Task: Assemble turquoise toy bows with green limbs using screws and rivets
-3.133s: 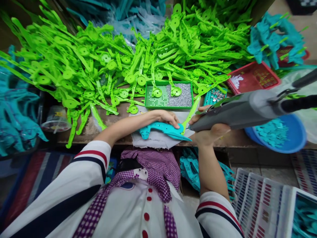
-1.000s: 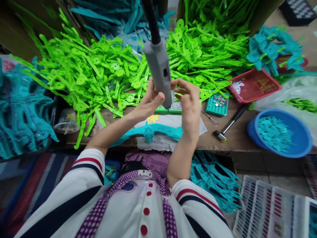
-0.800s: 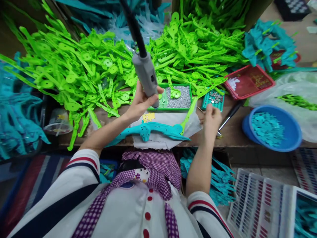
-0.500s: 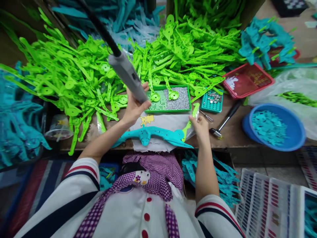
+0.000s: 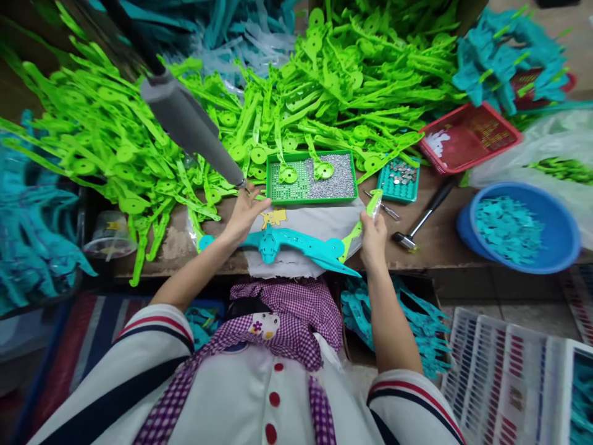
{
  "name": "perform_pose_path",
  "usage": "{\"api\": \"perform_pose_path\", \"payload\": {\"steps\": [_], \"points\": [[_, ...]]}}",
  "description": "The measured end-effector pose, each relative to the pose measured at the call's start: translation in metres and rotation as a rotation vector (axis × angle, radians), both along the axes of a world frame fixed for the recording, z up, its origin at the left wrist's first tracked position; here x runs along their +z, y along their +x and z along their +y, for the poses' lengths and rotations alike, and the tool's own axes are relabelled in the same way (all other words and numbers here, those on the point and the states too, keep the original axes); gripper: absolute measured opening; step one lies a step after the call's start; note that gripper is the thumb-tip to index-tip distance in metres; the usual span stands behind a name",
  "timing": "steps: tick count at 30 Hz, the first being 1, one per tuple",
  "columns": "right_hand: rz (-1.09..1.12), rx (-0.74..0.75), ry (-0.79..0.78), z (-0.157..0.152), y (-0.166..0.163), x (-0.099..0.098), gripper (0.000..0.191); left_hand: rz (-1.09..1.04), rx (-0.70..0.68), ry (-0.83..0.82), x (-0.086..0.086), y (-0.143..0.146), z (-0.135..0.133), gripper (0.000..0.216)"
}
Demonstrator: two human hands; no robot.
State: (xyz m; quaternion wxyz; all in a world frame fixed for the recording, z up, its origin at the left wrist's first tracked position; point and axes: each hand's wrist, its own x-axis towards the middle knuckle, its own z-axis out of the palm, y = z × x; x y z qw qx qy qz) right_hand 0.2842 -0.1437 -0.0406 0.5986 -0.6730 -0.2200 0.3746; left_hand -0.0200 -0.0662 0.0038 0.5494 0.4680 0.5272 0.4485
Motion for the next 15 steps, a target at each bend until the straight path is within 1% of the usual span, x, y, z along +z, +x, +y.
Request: {"api": "perform_pose_path", "payload": {"steps": [1,3,4,5,6,8,9,10,11,12,13,15], "points": [[0.004,0.003,-0.010,-0.001,0.000,-0.002,0.053,0.035,0.051,0.030,0.004,-0.004,-0.007,0.100],[0.016,0.018,-0.030,-0.002,0.001,-0.006,0.054,0.084,0.151,0.077,0.017,-0.009,-0.035,0.094],[0.019,0.027,-0.037,-0.002,0.003,-0.008,0.055,0.078,0.172,0.070,0.025,-0.009,-0.055,0.089],[0.020,0.038,-0.043,-0.002,0.004,-0.010,0.055,0.022,0.143,0.019,0.032,-0.006,-0.077,0.078],[0.020,0.052,-0.046,-0.001,0.005,-0.012,0.055,-0.071,0.018,-0.110,0.038,0.000,-0.100,0.065],[0.015,0.086,-0.048,0.000,0.007,-0.014,0.056,-0.308,-0.318,-0.499,0.045,0.021,-0.137,0.049],[0.010,0.101,-0.046,-0.001,0.007,-0.014,0.056,-0.410,-0.425,-0.707,0.044,0.036,-0.149,0.044],[0.004,0.112,-0.043,-0.001,0.007,-0.014,0.056,-0.472,-0.469,-0.895,0.042,0.052,-0.154,0.035],[-0.007,0.118,-0.041,-0.003,0.006,-0.013,0.056,-0.500,-0.458,-1.024,0.038,0.067,-0.154,0.026],[-0.022,0.118,-0.039,-0.004,0.006,-0.012,0.056,-0.523,-0.375,-1.069,0.034,0.081,-0.150,0.020],[-0.039,0.114,-0.034,-0.007,0.006,-0.009,0.056,-0.553,-0.288,-1.076,0.029,0.093,-0.143,0.015],[-0.079,0.106,-0.018,-0.011,0.007,-0.004,0.054,-0.575,-0.167,-1.066,0.020,0.109,-0.129,0.010]]}}
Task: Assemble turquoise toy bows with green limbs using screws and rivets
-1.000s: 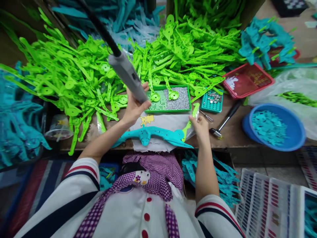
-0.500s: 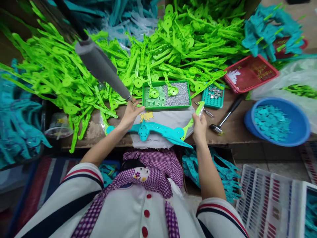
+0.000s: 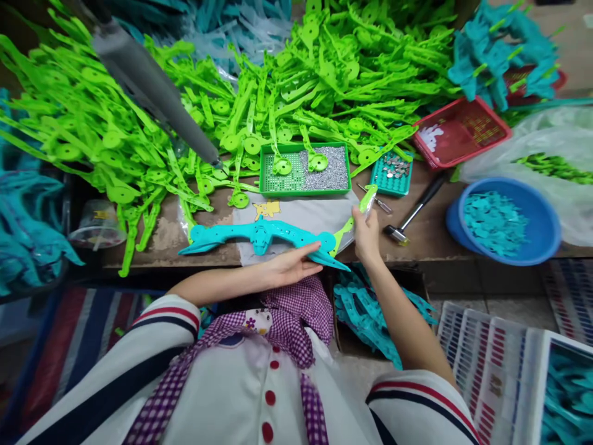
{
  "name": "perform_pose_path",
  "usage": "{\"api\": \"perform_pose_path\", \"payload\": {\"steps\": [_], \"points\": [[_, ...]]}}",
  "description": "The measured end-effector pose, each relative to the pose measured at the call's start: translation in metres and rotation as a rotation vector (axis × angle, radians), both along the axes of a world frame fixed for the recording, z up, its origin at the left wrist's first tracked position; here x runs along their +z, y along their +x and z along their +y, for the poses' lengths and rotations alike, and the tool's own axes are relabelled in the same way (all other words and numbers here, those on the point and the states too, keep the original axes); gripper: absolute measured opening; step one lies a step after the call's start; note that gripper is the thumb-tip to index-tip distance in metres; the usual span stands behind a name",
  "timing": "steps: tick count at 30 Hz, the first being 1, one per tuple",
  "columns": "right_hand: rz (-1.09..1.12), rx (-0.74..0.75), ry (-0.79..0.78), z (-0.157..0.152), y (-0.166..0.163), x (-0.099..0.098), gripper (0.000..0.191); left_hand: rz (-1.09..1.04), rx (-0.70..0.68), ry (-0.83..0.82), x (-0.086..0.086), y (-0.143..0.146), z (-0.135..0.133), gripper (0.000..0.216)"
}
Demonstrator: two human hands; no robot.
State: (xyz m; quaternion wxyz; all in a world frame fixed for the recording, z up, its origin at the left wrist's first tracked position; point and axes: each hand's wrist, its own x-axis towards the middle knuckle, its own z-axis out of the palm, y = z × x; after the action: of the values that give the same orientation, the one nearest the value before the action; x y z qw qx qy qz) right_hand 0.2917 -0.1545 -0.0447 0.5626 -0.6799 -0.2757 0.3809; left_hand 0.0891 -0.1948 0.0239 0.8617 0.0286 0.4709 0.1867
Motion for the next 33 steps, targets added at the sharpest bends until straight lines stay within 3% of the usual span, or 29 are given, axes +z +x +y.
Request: {"api": "perform_pose_path", "payload": {"steps": [7,10,15,23,33], "points": [[-0.135,0.088,0.011,0.001,0.008,0.018,0.045,0.106,0.026,0.059,-0.002,0.006,0.008,0.013],[-0.047,-0.043,0.110,-0.002,-0.002,0.021,0.044,0.106,0.066,0.054,0.002,0.011,0.007,0.014],[0.007,-0.252,0.209,-0.020,-0.019,0.010,0.042,0.151,0.111,0.027,0.002,0.017,0.005,0.017],[0.040,-0.176,0.165,-0.010,-0.004,-0.006,0.046,0.127,0.133,0.016,-0.008,0.024,0.012,0.015],[-0.027,-0.283,0.159,-0.016,-0.008,-0.007,0.048,0.103,0.127,0.005,-0.010,0.023,0.020,0.010]]}}
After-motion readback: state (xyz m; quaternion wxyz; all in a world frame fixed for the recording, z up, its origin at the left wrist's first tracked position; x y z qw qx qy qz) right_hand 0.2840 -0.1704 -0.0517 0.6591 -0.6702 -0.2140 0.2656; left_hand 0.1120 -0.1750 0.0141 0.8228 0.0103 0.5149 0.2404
